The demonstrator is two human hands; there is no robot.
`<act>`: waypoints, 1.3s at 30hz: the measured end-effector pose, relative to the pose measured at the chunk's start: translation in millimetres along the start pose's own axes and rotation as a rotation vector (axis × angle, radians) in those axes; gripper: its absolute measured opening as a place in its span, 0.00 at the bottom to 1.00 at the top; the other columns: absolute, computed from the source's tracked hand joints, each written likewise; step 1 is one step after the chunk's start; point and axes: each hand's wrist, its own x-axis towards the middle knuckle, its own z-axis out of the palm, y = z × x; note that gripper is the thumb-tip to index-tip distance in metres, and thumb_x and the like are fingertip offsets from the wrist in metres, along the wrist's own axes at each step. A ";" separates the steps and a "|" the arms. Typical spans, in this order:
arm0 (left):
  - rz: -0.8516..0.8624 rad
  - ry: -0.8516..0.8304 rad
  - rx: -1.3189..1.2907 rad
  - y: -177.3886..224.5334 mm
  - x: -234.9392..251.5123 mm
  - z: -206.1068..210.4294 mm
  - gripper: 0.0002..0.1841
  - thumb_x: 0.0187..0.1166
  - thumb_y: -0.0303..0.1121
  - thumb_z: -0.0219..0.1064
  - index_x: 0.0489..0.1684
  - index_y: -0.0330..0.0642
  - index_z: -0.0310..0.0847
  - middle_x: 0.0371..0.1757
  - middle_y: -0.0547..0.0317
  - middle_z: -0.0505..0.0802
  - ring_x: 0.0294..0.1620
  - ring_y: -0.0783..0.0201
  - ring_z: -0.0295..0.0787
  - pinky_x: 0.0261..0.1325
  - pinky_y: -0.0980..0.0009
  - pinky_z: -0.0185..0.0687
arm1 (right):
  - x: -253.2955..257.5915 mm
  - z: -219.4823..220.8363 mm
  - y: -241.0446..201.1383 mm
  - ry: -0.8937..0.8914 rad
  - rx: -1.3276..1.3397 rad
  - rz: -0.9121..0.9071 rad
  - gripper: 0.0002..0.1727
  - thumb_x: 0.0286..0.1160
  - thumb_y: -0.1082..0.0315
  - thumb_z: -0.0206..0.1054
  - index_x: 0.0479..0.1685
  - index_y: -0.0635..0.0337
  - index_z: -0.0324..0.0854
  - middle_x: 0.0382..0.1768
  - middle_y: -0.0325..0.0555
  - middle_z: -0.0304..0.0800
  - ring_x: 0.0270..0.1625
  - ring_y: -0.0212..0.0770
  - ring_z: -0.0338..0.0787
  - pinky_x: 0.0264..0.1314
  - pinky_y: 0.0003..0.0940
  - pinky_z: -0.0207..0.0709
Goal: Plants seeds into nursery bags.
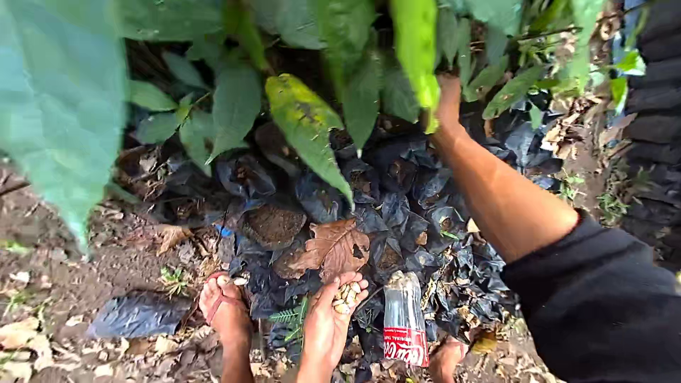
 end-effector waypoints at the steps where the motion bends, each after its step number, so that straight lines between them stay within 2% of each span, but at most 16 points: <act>1: -0.006 -0.002 -0.003 -0.5 -0.3 2.8 0.25 0.93 0.33 0.40 0.52 0.25 0.85 0.51 0.35 0.94 0.52 0.46 0.94 0.59 0.53 0.91 | 0.0 -1.3 -1.1 -0.012 -0.042 -0.060 0.19 0.83 0.66 0.59 0.64 0.70 0.84 0.63 0.70 0.88 0.71 0.64 0.85 0.75 0.63 0.75; 3: -0.016 -0.007 -0.004 -1.1 -0.8 6.1 0.24 0.93 0.32 0.40 0.51 0.25 0.85 0.51 0.35 0.94 0.52 0.46 0.94 0.59 0.53 0.91 | 3.1 -11.9 -6.1 -0.063 -0.130 -0.122 0.20 0.80 0.69 0.63 0.65 0.75 0.81 0.64 0.75 0.85 0.71 0.69 0.84 0.76 0.65 0.73; 5: -0.031 -0.004 -0.008 -1.4 0.6 6.3 0.24 0.93 0.32 0.40 0.51 0.24 0.85 0.52 0.35 0.94 0.52 0.46 0.94 0.59 0.52 0.91 | 6.9 -29.4 -16.0 -0.157 -0.176 -0.100 0.25 0.80 0.70 0.64 0.72 0.78 0.75 0.72 0.79 0.77 0.78 0.72 0.76 0.82 0.65 0.66; 8: -0.039 0.017 -0.018 0.8 1.0 6.2 0.24 0.94 0.32 0.41 0.51 0.24 0.86 0.51 0.34 0.94 0.52 0.46 0.94 0.60 0.52 0.91 | 10.5 -34.4 -22.2 -0.177 -0.188 -0.134 0.30 0.84 0.69 0.60 0.82 0.79 0.65 0.81 0.77 0.68 0.88 0.66 0.66 0.91 0.54 0.55; 11: -0.035 0.002 -0.016 2.7 1.2 3.0 0.24 0.94 0.32 0.41 0.52 0.24 0.85 0.52 0.35 0.94 0.53 0.46 0.94 0.60 0.53 0.90 | 1.2 -22.4 -28.7 -0.130 -0.200 -0.135 0.29 0.84 0.74 0.56 0.82 0.81 0.63 0.82 0.78 0.66 0.89 0.67 0.63 0.92 0.55 0.53; 13: -0.028 -0.012 0.005 3.6 -1.4 3.3 0.25 0.94 0.32 0.40 0.52 0.24 0.85 0.52 0.35 0.94 0.53 0.46 0.94 0.61 0.52 0.90 | 1.7 -20.0 -31.9 -0.123 -0.255 -0.098 0.28 0.84 0.74 0.56 0.81 0.80 0.65 0.82 0.78 0.68 0.89 0.68 0.64 0.92 0.56 0.54; 16: -0.016 -0.055 0.053 5.2 -6.3 6.5 0.25 0.94 0.33 0.39 0.53 0.25 0.84 0.53 0.36 0.93 0.55 0.46 0.93 0.63 0.51 0.88 | 10.4 -28.2 -18.8 -0.122 -0.235 -0.116 0.30 0.76 0.71 0.65 0.78 0.76 0.71 0.76 0.75 0.75 0.83 0.67 0.73 0.87 0.60 0.62; 18: -0.008 -0.074 0.064 9.6 -9.3 4.2 0.26 0.95 0.34 0.37 0.53 0.25 0.83 0.53 0.37 0.93 0.57 0.47 0.92 0.66 0.51 0.87 | -20.9 -38.2 -28.7 -0.135 -0.169 -0.103 0.24 0.76 0.69 0.63 0.71 0.70 0.79 0.69 0.70 0.83 0.74 0.64 0.82 0.79 0.64 0.70; 20: -0.003 -0.068 0.028 11.9 -11.0 1.1 0.28 0.96 0.36 0.35 0.53 0.25 0.83 0.53 0.36 0.92 0.57 0.47 0.92 0.67 0.52 0.85 | -92.5 -54.3 -52.2 -0.208 -0.104 -0.122 0.20 0.80 0.66 0.59 0.67 0.64 0.83 0.62 0.62 0.89 0.66 0.56 0.89 0.72 0.59 0.78; 22: 0.015 -0.050 -0.025 13.5 -9.7 -2.2 0.31 0.97 0.39 0.33 0.54 0.25 0.83 0.53 0.35 0.92 0.58 0.46 0.91 0.68 0.51 0.84 | -184.8 -65.7 -72.8 -0.405 0.055 -0.169 0.13 0.83 0.68 0.63 0.59 0.63 0.86 0.55 0.54 0.92 0.55 0.45 0.92 0.62 0.49 0.87; 24: 0.027 -0.017 -0.056 14.1 -8.4 -5.6 0.31 0.97 0.42 0.33 0.57 0.27 0.82 0.55 0.37 0.92 0.59 0.47 0.91 0.69 0.52 0.84 | -263.7 -58.2 -75.6 -0.632 0.203 -0.185 0.06 0.77 0.72 0.70 0.47 0.60 0.91 0.45 0.46 0.93 0.43 0.39 0.93 0.48 0.44 0.91; 27: 0.058 0.064 -0.019 6.1 -16.4 -14.6 0.27 0.97 0.40 0.38 0.62 0.30 0.83 0.59 0.42 0.92 0.58 0.53 0.90 0.65 0.57 0.85 | -331.9 -27.2 -66.9 -0.733 0.296 -0.147 0.08 0.76 0.65 0.73 0.47 0.56 0.92 0.44 0.42 0.93 0.43 0.33 0.93 0.50 0.33 0.91; 29: 0.113 0.073 0.068 3.0 -15.9 -13.1 0.23 0.95 0.36 0.41 0.62 0.30 0.81 0.59 0.46 0.92 0.58 0.57 0.90 0.64 0.58 0.86 | -342.0 -9.1 -68.6 -0.641 0.280 -0.160 0.09 0.75 0.64 0.72 0.46 0.58 0.93 0.46 0.45 0.95 0.49 0.36 0.94 0.59 0.35 0.89; 31: 0.163 0.079 0.133 -1.5 -13.3 -12.4 0.22 0.92 0.35 0.43 0.59 0.32 0.84 0.55 0.50 0.93 0.55 0.60 0.91 0.62 0.59 0.87 | -337.6 -2.3 -73.2 -0.610 0.259 -0.140 0.08 0.74 0.67 0.71 0.43 0.59 0.93 0.43 0.47 0.95 0.49 0.41 0.94 0.60 0.40 0.89; 35: 0.145 0.160 0.145 -1.9 -15.6 -4.7 0.21 0.94 0.35 0.44 0.53 0.35 0.86 0.47 0.54 0.96 0.46 0.64 0.94 0.53 0.64 0.91 | -329.4 -10.6 -78.5 -0.757 0.243 -0.044 0.09 0.73 0.73 0.66 0.44 0.63 0.91 0.46 0.54 0.94 0.55 0.50 0.93 0.63 0.47 0.86; 39: 0.093 0.087 0.130 0.1 -12.5 3.1 0.24 0.94 0.35 0.40 0.49 0.36 0.87 0.45 0.53 0.97 0.46 0.60 0.96 0.55 0.60 0.92 | -311.8 -33.7 -62.3 -0.815 0.449 0.086 0.11 0.74 0.74 0.67 0.50 0.63 0.91 0.49 0.53 0.94 0.52 0.44 0.92 0.62 0.41 0.85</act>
